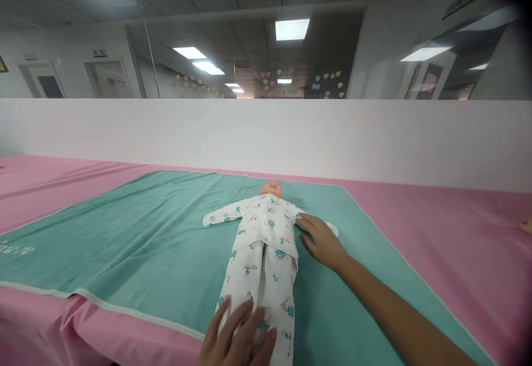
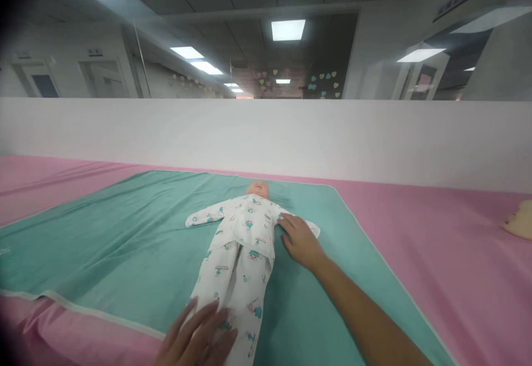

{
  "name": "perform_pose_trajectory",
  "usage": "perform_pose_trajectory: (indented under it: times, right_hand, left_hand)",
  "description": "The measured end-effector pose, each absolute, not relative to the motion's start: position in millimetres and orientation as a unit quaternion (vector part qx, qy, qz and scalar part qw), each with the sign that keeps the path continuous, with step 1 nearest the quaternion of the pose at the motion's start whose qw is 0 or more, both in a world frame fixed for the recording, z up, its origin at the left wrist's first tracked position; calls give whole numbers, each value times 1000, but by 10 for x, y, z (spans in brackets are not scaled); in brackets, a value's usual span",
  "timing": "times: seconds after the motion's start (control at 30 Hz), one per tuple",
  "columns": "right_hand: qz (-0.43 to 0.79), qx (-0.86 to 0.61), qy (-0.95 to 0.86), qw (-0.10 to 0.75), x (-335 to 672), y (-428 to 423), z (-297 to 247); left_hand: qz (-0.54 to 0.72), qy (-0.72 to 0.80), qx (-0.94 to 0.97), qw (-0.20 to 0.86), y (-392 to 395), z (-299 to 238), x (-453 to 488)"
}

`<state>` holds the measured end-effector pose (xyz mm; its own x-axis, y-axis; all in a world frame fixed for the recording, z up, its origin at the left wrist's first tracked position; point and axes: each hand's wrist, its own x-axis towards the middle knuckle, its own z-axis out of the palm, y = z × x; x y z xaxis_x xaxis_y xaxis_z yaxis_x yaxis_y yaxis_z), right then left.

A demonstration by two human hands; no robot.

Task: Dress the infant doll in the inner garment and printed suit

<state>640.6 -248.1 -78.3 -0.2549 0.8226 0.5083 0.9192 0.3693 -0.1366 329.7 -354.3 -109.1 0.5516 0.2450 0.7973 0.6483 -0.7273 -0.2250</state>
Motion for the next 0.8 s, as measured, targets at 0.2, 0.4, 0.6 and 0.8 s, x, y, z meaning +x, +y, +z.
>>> perform_pose_trajectory:
  times: [0.2,0.4,0.6,0.8]
  right_hand:
    - [-12,-584,-771,256,6163,-2510,-802]
    - [-4,-634,-729,260,6391,-2301,-1023]
    - [9,-714,-674,190,6584,-2237,-1090]
    - [34,-709,-688,151,6694,-2286,-1052]
  left_hand:
    - [-370,-195,-862,286,-3390,-1015,3308]
    - [-382,-198,-861,272,-3257,-803,3488]
    - [-337,-216,-891,217,-3080,-821,3627]
    - [-337,-140,-909,200,-3119,-871,3585]
